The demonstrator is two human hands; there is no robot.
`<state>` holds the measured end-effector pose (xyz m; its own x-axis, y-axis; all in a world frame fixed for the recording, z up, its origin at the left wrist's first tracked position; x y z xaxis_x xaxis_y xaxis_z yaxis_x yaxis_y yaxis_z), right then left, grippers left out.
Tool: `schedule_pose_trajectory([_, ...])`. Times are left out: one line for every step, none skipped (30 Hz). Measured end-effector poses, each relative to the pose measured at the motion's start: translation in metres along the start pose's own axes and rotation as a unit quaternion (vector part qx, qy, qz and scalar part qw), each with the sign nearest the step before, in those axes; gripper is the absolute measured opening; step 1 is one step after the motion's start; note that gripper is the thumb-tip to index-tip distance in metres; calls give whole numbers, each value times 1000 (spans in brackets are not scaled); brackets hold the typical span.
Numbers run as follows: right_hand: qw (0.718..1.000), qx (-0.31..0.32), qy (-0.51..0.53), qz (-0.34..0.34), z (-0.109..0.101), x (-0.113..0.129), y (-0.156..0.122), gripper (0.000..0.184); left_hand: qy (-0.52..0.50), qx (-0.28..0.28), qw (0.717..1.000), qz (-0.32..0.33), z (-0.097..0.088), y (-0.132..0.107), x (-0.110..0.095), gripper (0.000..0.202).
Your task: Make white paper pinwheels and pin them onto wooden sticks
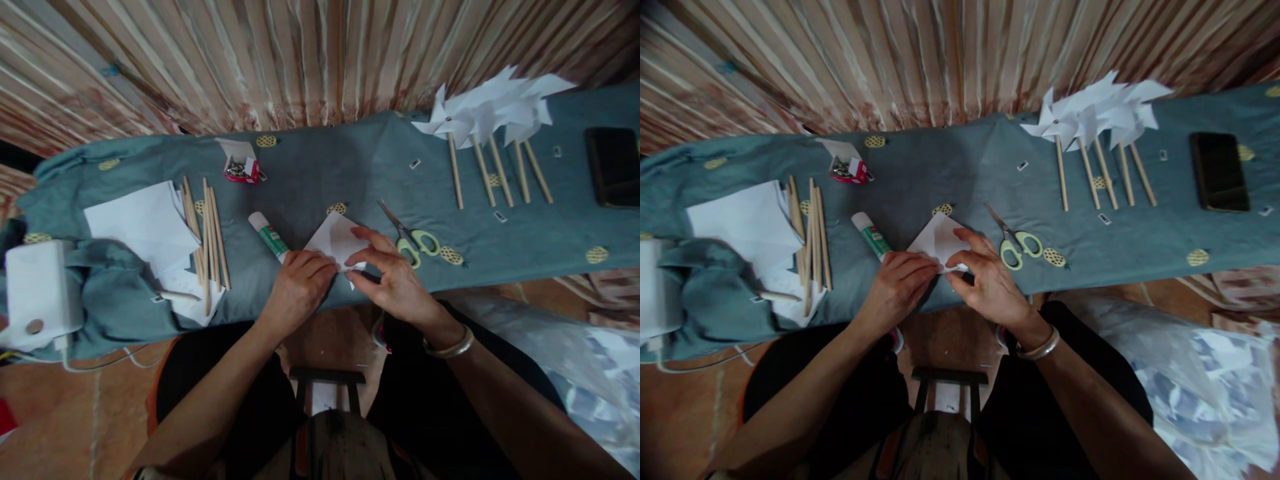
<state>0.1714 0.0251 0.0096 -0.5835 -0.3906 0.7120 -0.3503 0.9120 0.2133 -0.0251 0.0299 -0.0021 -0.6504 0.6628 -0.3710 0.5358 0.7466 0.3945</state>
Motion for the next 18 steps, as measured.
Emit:
schedule_pose_trajectory([1000,-1,12,8,1,0,0,6,-2,1,1000,-5,0,0,-1,15])
schedule_pose_trajectory([1000,-3,20,16,2,0,1,6,-3,0,1000,-10,1,1,-1,15])
schedule_pose_trajectory([999,-7,25,21,3,0,2,6,-5,-2,1000,-14,1,1,-2,16])
schedule_pose_trajectory([999,-11,28,26,4,0,3,6,-6,-5,1000,-18,1,1,-2,17])
schedule_pose_trajectory([999,-16,28,29,5,0,4,6,-6,-9,1000,-21,2,1,-2,18])
schedule_pose_trajectory([999,-20,27,32,6,0,5,6,-6,-12,1000,-24,2,1,-3,19])
schedule_pose_trajectory([999,-24,25,34,7,0,6,6,-7,-15,1000,-26,2,1,-3,20])
schedule_pose_trajectory([999,-27,23,34,8,0,6,6,-9,-17,999,-27,2,1,-4,20])
schedule_pose_trajectory([999,-30,20,33,8,0,7,7,-12,-18,999,-27,2,1,-4,20])
schedule_pose_trajectory([999,-32,16,32,9,0,8,7,-14,-16,999,-27,2,1,-4,19])
schedule_pose_trajectory([999,-34,10,30,10,0,8,7,-15,-11,999,-26,2,1,-4,19])
schedule_pose_trajectory([999,-36,4,28,10,-1,8,7,-14,-7,1000,-25,1,1,-4,18])
schedule_pose_trajectory([999,-39,-2,26,11,-1,9,7,-12,-2,1000,-26,1,2,-4,18])
schedule_pose_trajectory([999,-41,-9,25,11,-2,8,6,-9,2,1000,-27,1,2,-4,17])
schedule_pose_trajectory([999,-44,-16,24,12,-3,8,5,-6,4,1000,-28,1,2,-4,18])
schedule_pose_trajectory([998,-47,-22,25,12,-3,8,5,-4,5,1000,-29,1,3,-4,18])
schedule_pose_trajectory([998,-50,-26,26,12,-4,8,4,-2,6,1000,-30,1,3,-4,18])
schedule_pose_trajectory([998,-53,-29,27,12,-4,7,4,-1,6,999,-32,1,3,-4,18])
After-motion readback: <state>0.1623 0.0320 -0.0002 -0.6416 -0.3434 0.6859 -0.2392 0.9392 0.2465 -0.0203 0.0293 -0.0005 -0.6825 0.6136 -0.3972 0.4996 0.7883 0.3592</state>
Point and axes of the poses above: each hand's wrist, its own y-axis towards the middle knuckle, its own z-axis out of the palm, x = y × z, the point moved 1 cm from there along y, towards the middle knuckle, and after that the axes turned 6 degrees about -z, right-handed, at the moved point
